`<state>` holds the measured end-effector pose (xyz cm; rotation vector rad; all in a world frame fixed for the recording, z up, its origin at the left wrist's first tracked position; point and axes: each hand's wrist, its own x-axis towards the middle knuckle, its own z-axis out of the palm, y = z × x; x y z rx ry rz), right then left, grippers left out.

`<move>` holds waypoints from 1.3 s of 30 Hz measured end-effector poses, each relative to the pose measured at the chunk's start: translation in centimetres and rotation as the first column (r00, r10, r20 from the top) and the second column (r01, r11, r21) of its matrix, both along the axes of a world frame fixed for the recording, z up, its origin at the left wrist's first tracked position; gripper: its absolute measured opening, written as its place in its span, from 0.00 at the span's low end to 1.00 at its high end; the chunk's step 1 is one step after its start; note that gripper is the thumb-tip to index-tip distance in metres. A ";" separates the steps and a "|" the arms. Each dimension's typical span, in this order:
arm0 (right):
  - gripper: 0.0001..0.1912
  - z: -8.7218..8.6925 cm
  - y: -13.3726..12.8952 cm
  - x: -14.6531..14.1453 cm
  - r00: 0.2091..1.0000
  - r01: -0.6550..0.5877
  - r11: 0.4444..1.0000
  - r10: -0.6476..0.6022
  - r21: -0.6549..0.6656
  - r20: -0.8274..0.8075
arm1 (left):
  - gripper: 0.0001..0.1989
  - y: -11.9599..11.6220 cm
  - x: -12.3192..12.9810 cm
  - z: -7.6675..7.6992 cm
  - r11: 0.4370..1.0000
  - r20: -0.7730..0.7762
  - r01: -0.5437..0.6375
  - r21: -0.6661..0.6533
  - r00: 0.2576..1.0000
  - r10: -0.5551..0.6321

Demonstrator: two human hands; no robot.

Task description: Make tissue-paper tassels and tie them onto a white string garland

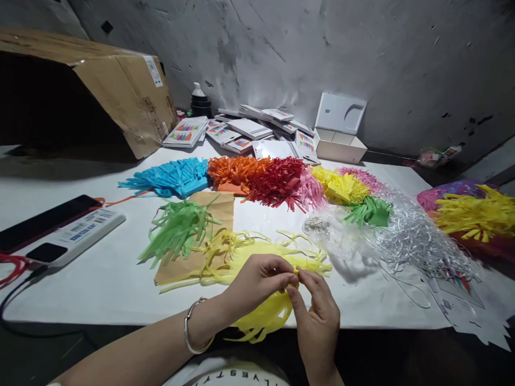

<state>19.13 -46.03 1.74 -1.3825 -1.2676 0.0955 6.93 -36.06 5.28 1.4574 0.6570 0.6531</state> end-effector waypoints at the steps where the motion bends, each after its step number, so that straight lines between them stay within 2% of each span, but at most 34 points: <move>1: 0.12 0.0 -0.1 0.0 1.000 0.003 1.000 -0.003 -0.005 -0.006 | 0.08 0.1 0.0 0.0 0.999 -0.018 0.002 0.047 1.000 -0.001; 7: 0.14 -0.3 -0.4 0.2 0.999 -0.013 1.000 0.012 0.020 0.032 | 0.07 0.6 -0.2 0.6 0.964 -0.149 0.046 0.262 0.989 -0.007; 9: 0.16 -0.4 -0.3 0.0 0.999 -0.003 0.999 0.002 0.035 0.035 | 0.07 0.6 -0.1 0.3 0.967 -0.144 0.044 0.250 0.989 -0.007; 13: 0.17 -0.7 0.0 -0.5 1.000 0.001 0.998 -0.003 0.058 0.029 | 0.06 0.5 0.1 -0.6 0.994 -0.035 0.034 0.105 0.999 -0.031; 14: 0.18 -0.7 0.0 -0.6 0.999 -0.003 0.998 0.001 0.064 0.035 | 0.06 0.5 0.1 -0.6 0.993 -0.023 0.038 0.114 0.999 -0.035; 19: 0.16 -0.8 -0.2 0.0 0.996 0.012 0.999 -0.016 0.042 0.086 | 0.05 0.8 -0.3 0.2 0.941 -0.104 0.055 0.333 0.994 -0.022; 25: 0.10 -1.2 -1.4 1.3 0.979 0.112 0.987 -0.130 0.119 0.158 | 0.05 0.9 -0.6 0.2 0.948 -0.073 -0.010 0.318 0.997 0.035; 30: 0.08 -1.4 -1.1 0.6 0.952 0.113 0.992 -0.126 0.065 0.279 | 0.04 0.6 -0.5 -0.1 0.928 -0.043 -0.025 0.371 0.998 0.044; 39: 0.06 -1.0 -0.7 0.3 0.986 0.042 0.999 -0.039 -0.016 0.160 | 0.05 0.8 -1.3 0.1 0.875 -0.002 0.056 0.482 0.998 -0.062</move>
